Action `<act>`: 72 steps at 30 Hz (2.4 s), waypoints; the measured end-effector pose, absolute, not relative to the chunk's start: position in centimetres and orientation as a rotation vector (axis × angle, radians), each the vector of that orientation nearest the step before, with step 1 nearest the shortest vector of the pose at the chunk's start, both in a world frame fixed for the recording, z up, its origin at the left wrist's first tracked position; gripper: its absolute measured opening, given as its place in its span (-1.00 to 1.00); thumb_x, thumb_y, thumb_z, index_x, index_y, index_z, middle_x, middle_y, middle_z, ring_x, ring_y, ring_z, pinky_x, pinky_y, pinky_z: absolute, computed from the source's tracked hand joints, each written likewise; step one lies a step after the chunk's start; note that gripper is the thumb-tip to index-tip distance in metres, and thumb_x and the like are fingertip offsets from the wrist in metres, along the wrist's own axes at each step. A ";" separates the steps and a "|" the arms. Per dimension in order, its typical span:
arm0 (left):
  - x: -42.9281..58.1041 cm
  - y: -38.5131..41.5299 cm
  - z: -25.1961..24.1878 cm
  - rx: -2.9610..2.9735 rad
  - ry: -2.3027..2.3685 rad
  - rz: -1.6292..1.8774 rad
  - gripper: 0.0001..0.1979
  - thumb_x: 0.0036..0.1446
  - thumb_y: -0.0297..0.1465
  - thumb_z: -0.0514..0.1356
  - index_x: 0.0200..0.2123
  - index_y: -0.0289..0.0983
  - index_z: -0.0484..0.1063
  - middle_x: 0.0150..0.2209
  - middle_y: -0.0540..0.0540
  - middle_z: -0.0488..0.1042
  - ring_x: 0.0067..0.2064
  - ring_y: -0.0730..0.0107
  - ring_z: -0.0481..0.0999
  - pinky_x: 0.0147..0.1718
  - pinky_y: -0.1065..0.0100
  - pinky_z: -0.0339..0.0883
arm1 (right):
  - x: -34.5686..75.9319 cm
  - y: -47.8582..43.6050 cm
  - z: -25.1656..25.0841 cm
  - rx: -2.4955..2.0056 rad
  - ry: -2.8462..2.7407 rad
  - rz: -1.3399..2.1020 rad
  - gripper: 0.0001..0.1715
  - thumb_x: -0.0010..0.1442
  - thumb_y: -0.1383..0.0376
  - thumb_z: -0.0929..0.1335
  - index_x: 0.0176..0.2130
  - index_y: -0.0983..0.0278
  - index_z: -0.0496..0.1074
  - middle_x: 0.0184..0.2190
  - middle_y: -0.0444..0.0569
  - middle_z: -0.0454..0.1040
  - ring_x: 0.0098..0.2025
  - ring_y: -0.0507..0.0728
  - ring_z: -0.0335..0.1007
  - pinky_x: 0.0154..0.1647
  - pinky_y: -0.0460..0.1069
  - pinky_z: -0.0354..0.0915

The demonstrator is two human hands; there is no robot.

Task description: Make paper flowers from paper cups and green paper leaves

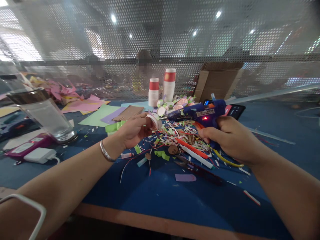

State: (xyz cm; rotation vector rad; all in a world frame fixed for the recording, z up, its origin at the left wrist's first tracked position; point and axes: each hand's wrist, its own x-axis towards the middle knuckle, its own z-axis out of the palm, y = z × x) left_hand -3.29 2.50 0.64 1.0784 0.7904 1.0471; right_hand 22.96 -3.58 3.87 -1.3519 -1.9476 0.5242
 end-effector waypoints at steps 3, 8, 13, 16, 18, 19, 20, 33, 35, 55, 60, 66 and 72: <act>-3.2 2.4 0.7 1.075 0.810 1.050 -0.86 -0.08 -0.64 0.18 -0.53 -0.31 0.44 -0.45 -0.09 0.48 -0.42 0.50 0.41 -0.47 0.46 0.24 | 22.9 -3.6 3.9 -1.344 -1.970 0.489 -0.66 0.10 0.16 0.33 -0.62 0.17 0.23 -0.63 -0.08 0.28 -0.56 0.10 0.15 -0.52 0.03 0.03; -3.2 2.4 0.8 1.083 0.798 1.053 -0.86 -0.06 -0.63 0.19 -0.56 -0.31 0.43 -0.46 -0.08 0.46 -0.42 0.50 0.40 -0.47 0.46 0.25 | 23.0 -3.5 4.0 -1.346 -2.019 0.456 -0.58 0.13 0.12 0.33 -0.66 0.17 0.20 -0.69 -0.10 0.22 -0.61 0.08 0.09 -0.55 0.03 -0.04; -3.2 2.4 0.8 1.084 0.817 1.063 -0.86 -0.04 -0.62 0.20 -0.55 -0.32 0.43 -0.47 -0.09 0.47 -0.43 0.50 0.41 -0.49 0.47 0.22 | 22.9 -3.6 4.3 -1.274 -2.048 0.391 -0.58 0.16 0.12 0.35 -0.64 0.17 0.24 -0.69 -0.10 0.24 -0.60 0.08 0.10 -0.54 0.03 -0.05; -3.1 2.3 0.9 1.084 0.829 1.070 -0.87 -0.04 -0.62 0.20 -0.56 -0.33 0.43 -0.47 -0.08 0.47 -0.44 0.51 0.41 -0.51 0.49 0.23 | 22.7 -3.8 4.4 -1.268 -2.073 0.336 -0.60 0.16 0.12 0.33 -0.63 0.17 0.23 -0.69 -0.10 0.24 -0.60 0.09 0.10 -0.54 0.04 -0.04; -3.0 2.2 1.0 1.079 0.849 1.077 -0.88 -0.04 -0.61 0.19 -0.54 -0.33 0.44 -0.49 -0.08 0.47 -0.46 0.52 0.40 -0.52 0.50 0.22 | 22.7 -3.9 4.6 -1.271 -2.090 0.290 -0.60 0.16 0.10 0.32 -0.62 0.16 0.22 -0.69 -0.12 0.22 -0.59 0.09 0.11 -0.53 0.03 -0.02; -3.0 2.2 1.0 1.079 0.857 1.077 -0.88 -0.05 -0.61 0.19 -0.54 -0.33 0.44 -0.50 -0.07 0.46 -0.47 0.52 0.40 -0.53 0.50 0.22 | 22.6 -3.9 4.6 -1.268 -2.101 0.267 -0.61 0.17 0.09 0.31 -0.61 0.15 0.22 -0.69 -0.13 0.22 -0.58 0.10 0.13 -0.52 0.03 -0.01; -3.0 2.1 1.0 1.078 0.862 1.079 -0.89 -0.06 -0.61 0.19 -0.53 -0.33 0.44 -0.50 -0.07 0.47 -0.47 0.52 0.41 -0.54 0.51 0.21 | 22.6 -3.9 4.6 -1.265 -2.113 0.249 -0.61 0.18 0.09 0.30 -0.60 0.15 0.22 -0.69 -0.14 0.22 -0.57 0.10 0.14 -0.51 0.03 0.00; -2.9 2.1 1.2 1.067 0.873 1.104 -0.86 -0.05 -0.63 0.17 -0.55 -0.32 0.43 -0.52 -0.07 0.49 -0.50 0.54 0.42 -0.56 0.53 0.19 | 22.9 -3.6 4.2 -1.210 -2.165 0.154 -0.61 0.20 0.14 0.28 -0.59 0.16 0.17 -0.68 -0.14 0.20 -0.60 0.08 0.08 -0.55 0.03 -0.04; -2.9 2.1 1.2 1.079 0.880 1.118 -0.85 -0.02 -0.62 0.17 -0.55 -0.31 0.42 -0.54 -0.07 0.48 -0.50 0.53 0.42 -0.55 0.53 0.19 | 22.9 -3.5 4.2 -1.194 -2.176 0.142 -0.61 0.20 0.16 0.28 -0.60 0.16 0.15 -0.69 -0.15 0.17 -0.61 0.07 0.04 -0.56 0.03 -0.07; -2.6 1.5 1.4 1.129 0.839 1.246 -0.90 -0.07 -0.57 0.25 -0.43 -0.30 0.50 -0.46 -0.02 0.50 -0.46 0.51 0.45 -0.51 0.50 0.24 | 22.6 -3.8 4.2 -1.429 -1.989 0.179 -0.60 0.17 0.00 0.29 -0.55 0.16 0.21 -0.63 -0.11 0.27 -0.55 0.11 0.14 -0.49 0.05 0.05; -2.1 1.0 2.1 1.022 0.902 1.187 -0.93 -0.02 -0.56 0.23 -0.43 -0.33 0.51 -0.47 -0.04 0.47 -0.47 0.50 0.43 -0.56 0.49 0.20 | 23.0 -3.5 4.0 -1.506 -1.809 0.379 -0.59 0.12 -0.03 0.36 -0.54 0.17 0.26 -0.59 -0.12 0.30 -0.51 0.09 0.16 -0.46 0.05 0.10; -2.1 0.9 2.1 1.062 0.890 1.172 -0.93 -0.01 -0.57 0.23 -0.43 -0.34 0.52 -0.47 -0.04 0.47 -0.47 0.51 0.43 -0.54 0.49 0.22 | 22.9 -3.4 3.7 -1.440 -1.665 0.643 -0.59 0.10 0.01 0.45 -0.52 0.19 0.30 -0.61 -0.16 0.31 -0.52 0.05 0.16 -0.48 0.01 0.10; -2.2 0.6 1.7 1.150 0.835 1.130 -0.92 0.00 -0.56 0.25 -0.41 -0.32 0.54 -0.45 -0.05 0.50 -0.46 0.51 0.44 -0.48 0.48 0.27 | 22.3 -3.8 4.2 -1.314 -1.505 0.933 -0.61 0.14 0.06 0.49 -0.50 0.22 0.36 -0.64 -0.16 0.36 -0.61 -0.03 0.16 -0.63 -0.09 0.07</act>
